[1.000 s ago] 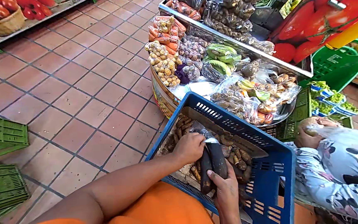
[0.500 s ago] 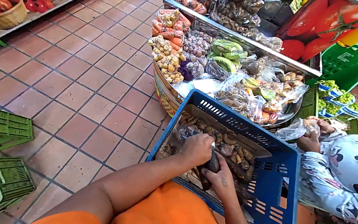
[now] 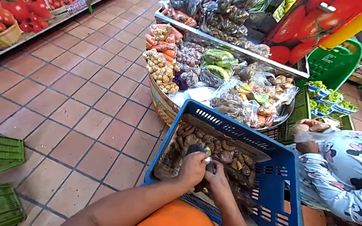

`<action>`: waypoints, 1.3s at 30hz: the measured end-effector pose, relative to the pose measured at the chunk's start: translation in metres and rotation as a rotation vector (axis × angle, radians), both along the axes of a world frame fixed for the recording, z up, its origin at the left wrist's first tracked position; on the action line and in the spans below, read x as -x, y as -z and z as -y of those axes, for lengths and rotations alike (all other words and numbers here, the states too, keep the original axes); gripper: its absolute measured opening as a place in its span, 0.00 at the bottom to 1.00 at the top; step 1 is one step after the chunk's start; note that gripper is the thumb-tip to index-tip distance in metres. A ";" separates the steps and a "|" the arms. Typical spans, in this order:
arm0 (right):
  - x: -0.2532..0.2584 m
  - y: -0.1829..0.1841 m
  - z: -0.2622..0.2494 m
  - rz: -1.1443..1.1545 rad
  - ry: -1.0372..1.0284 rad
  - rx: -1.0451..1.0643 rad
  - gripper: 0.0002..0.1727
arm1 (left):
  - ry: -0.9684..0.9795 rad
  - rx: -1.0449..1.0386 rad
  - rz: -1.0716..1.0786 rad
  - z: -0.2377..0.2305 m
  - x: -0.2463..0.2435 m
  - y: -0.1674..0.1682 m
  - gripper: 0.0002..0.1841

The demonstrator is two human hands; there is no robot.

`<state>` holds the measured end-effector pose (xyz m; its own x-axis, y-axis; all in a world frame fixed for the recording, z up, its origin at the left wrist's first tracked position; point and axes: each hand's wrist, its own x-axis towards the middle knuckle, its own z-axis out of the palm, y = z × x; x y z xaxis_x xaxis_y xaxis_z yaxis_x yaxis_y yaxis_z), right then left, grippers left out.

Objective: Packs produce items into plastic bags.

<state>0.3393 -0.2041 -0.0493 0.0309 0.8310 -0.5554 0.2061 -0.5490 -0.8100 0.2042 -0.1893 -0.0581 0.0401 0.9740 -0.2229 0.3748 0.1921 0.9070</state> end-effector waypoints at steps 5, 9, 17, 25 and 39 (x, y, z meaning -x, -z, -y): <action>-0.003 -0.007 0.012 0.212 -0.106 -0.179 0.30 | -0.070 0.163 0.044 -0.009 0.004 -0.007 0.14; -0.002 0.005 0.014 0.451 -0.307 -0.383 0.19 | -0.073 0.218 0.080 -0.011 0.002 -0.017 0.13; -0.009 -0.019 0.003 0.782 -0.901 -0.228 0.39 | -0.129 0.315 0.173 -0.026 0.020 -0.020 0.12; -0.021 -0.028 -0.010 0.863 -0.959 -0.944 0.09 | -0.066 0.407 0.210 -0.055 0.031 -0.045 0.14; -0.018 -0.029 -0.025 0.882 -1.210 -0.447 0.15 | 0.029 0.446 0.089 -0.054 0.006 -0.013 0.13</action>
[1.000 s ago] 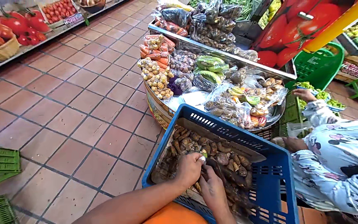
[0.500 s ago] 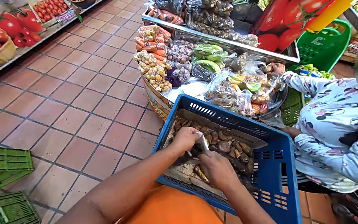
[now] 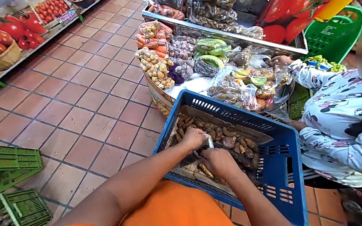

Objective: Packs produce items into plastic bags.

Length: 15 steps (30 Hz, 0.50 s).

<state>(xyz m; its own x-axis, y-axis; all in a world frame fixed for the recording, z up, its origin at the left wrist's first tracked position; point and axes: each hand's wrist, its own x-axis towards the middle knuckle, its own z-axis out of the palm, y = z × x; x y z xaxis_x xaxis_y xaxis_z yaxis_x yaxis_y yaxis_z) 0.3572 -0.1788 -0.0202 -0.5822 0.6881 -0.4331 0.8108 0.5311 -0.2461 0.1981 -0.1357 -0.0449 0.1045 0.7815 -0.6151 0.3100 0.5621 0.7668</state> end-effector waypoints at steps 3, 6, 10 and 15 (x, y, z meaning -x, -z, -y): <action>-0.005 0.000 -0.001 0.001 0.066 -0.001 0.16 | 0.008 -0.015 0.003 0.000 -0.002 0.002 0.14; -0.005 -0.006 -0.003 0.059 0.082 0.021 0.16 | 0.030 -0.012 0.015 -0.005 -0.004 -0.004 0.14; -0.019 -0.031 -0.010 -0.094 0.010 -0.024 0.15 | 0.039 -0.019 0.023 -0.012 -0.002 -0.029 0.15; -0.031 -0.079 -0.014 -0.457 -0.045 -0.365 0.13 | 0.111 -0.134 0.111 -0.012 0.011 -0.083 0.14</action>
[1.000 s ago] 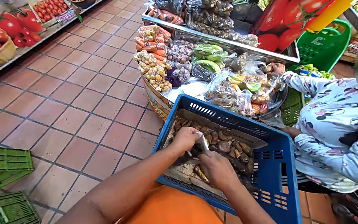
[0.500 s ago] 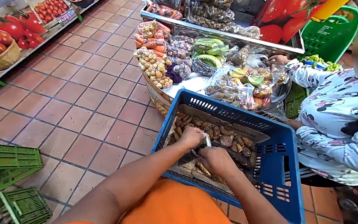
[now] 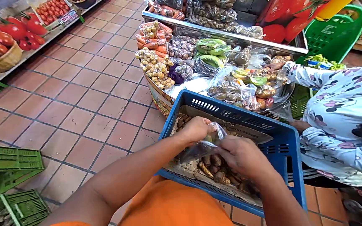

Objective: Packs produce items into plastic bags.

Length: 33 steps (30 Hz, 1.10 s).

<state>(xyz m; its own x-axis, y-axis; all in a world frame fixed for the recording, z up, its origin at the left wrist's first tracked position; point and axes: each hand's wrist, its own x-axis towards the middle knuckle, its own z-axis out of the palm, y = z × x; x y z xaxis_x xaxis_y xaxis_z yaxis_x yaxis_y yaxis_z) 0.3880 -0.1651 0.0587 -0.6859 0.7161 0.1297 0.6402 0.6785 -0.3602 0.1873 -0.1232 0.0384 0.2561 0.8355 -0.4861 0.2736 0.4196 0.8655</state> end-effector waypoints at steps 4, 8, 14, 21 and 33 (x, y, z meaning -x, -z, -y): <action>-0.010 -0.037 0.000 -0.437 -0.049 -0.024 0.08 | 0.093 -0.169 0.033 0.005 0.016 -0.031 0.11; -0.028 -0.004 0.000 -1.074 0.014 0.306 0.43 | 0.184 -0.326 0.048 0.010 0.026 -0.055 0.11; 0.055 0.038 -0.017 -0.699 0.287 0.344 0.27 | 0.212 -0.565 0.108 -0.008 0.012 -0.111 0.12; 0.093 -0.050 -0.046 -1.156 0.364 0.654 0.18 | 0.184 -0.762 0.284 -0.031 0.079 -0.071 0.43; 0.032 -0.182 -0.076 -1.424 0.054 0.571 0.24 | 0.252 -0.811 0.494 -0.021 0.048 -0.046 0.15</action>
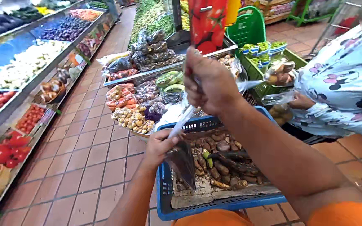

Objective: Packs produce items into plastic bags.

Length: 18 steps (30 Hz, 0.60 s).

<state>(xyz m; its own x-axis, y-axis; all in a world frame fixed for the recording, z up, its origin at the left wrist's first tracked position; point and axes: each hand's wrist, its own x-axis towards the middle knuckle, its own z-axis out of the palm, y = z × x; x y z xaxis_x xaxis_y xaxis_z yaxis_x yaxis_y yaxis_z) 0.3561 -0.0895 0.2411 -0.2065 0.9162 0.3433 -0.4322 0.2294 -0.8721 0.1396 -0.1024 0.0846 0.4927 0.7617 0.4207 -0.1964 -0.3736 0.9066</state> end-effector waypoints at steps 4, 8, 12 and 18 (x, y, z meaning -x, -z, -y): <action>-0.037 0.033 -0.013 0.785 0.232 -0.618 0.17 | -0.037 0.056 0.010 0.000 -0.001 -0.007 0.11; -0.048 0.076 0.017 1.638 -0.268 -0.676 0.21 | 0.005 0.134 -0.049 0.007 0.007 -0.009 0.12; -0.103 0.049 0.038 1.398 -0.086 -0.931 0.16 | 0.278 0.000 -0.145 0.019 0.005 -0.024 0.15; -0.099 0.087 -0.052 0.448 0.395 -0.582 0.12 | -0.060 0.082 -0.230 -0.009 -0.071 -0.126 0.10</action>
